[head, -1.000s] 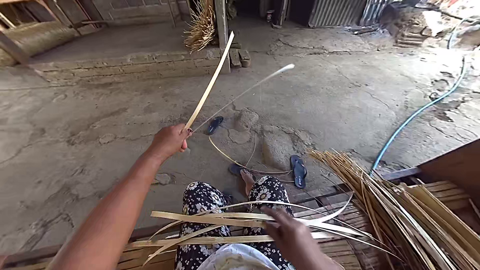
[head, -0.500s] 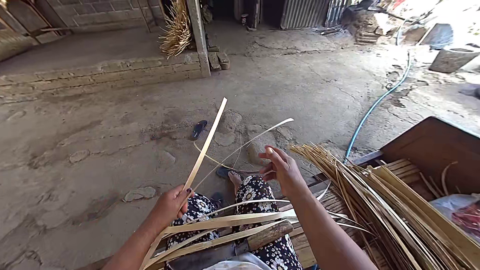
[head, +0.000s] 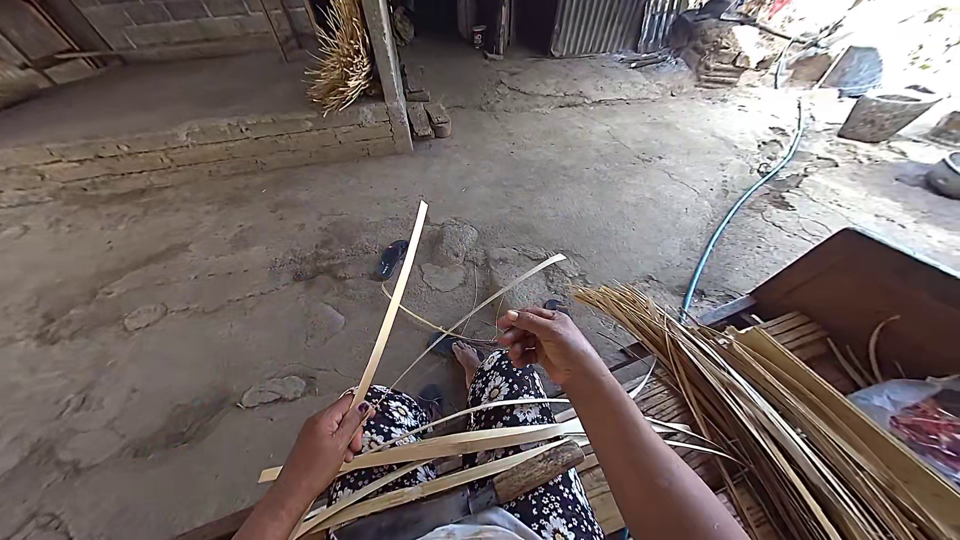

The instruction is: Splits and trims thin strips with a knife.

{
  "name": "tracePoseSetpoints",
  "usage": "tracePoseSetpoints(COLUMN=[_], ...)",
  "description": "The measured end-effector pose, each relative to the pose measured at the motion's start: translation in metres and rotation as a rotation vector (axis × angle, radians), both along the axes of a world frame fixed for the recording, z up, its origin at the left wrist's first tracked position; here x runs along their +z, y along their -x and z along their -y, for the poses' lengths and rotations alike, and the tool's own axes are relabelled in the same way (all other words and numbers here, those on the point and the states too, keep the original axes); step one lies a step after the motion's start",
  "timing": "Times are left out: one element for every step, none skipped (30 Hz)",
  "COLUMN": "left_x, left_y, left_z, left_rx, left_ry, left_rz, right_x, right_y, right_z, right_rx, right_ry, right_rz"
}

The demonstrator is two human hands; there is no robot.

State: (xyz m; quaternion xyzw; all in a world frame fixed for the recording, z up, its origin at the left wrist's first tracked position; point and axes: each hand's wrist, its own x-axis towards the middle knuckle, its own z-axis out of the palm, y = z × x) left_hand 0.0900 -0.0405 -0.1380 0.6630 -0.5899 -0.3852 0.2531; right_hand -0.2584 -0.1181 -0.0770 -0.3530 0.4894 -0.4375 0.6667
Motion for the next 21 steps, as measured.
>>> tracePoseSetpoints(left_x=[-0.001,-0.002,-0.004,-0.005,-0.006,-0.007,-0.009,-0.010,-0.010,-0.010,-0.009,-0.009,-0.007,-0.007,-0.010,-0.013,-0.016,-0.019,-0.023,-0.026,-0.029], left_y=[0.000,0.001,0.003,0.004,0.005,0.005,0.004,0.002,0.000,-0.004,-0.010,-0.016,-0.023,-0.031,-0.041,-0.050,-0.059,-0.068,-0.077,-0.085,-0.089], left_z=[-0.001,-0.002,-0.003,-0.004,-0.004,-0.004,-0.005,-0.005,-0.005,-0.004,-0.003,-0.001,0.000,0.002,0.004,0.005,0.005,0.005,0.005,0.004,0.004], left_rx=[0.004,0.002,0.000,-0.005,-0.010,-0.017,-0.023,-0.023,-0.013,0.007,0.039,0.083,0.139,0.197,0.250,0.300,0.344,0.382,0.415,0.443,0.476], left_ry=[0.018,0.038,0.060,0.079,0.093,0.107,0.120,0.127,0.121,0.107,0.073,0.031,-0.013,-0.049,-0.063,-0.068,-0.068,-0.061,-0.052,-0.046,-0.042], left_rz=[0.011,0.025,0.037,0.053,0.071,0.089,0.102,0.109,0.109,0.105,0.090,0.063,0.030,-0.007,-0.043,-0.078,-0.110,-0.137,-0.161,-0.194,-0.240], right_x=[-0.002,-0.003,-0.004,-0.005,-0.005,-0.005,-0.004,-0.003,-0.002,-0.001,0.000,0.001,0.003,0.004,0.005,0.006,0.007,0.008,0.009,0.010,0.009], right_y=[-0.001,-0.003,-0.005,-0.008,-0.010,-0.011,-0.012,-0.012,-0.010,-0.007,-0.002,0.003,0.009,0.017,0.024,0.033,0.041,0.048,0.055,0.061,0.066], right_z=[0.000,0.000,0.000,0.001,0.001,0.001,0.002,0.002,0.002,0.001,0.001,0.000,-0.002,-0.002,-0.003,-0.002,-0.001,0.000,0.002,0.004,0.008], right_rx=[0.010,0.021,0.029,0.032,0.024,0.002,-0.019,-0.031,-0.033,-0.033,-0.035,-0.041,-0.050,-0.066,-0.093,-0.127,-0.160,-0.194,-0.229,-0.264,-0.298], right_ry=[-0.001,-0.003,-0.006,-0.005,0.004,0.013,0.017,0.019,0.023,0.034,0.047,0.066,0.093,0.124,0.152,0.174,0.194,0.212,0.226,0.238,0.253], right_rz=[-0.005,-0.007,-0.010,-0.012,-0.006,0.016,0.046,0.077,0.102,0.126,0.149,0.172,0.192,0.218,0.243,0.260,0.273,0.284,0.285,0.253,0.152])
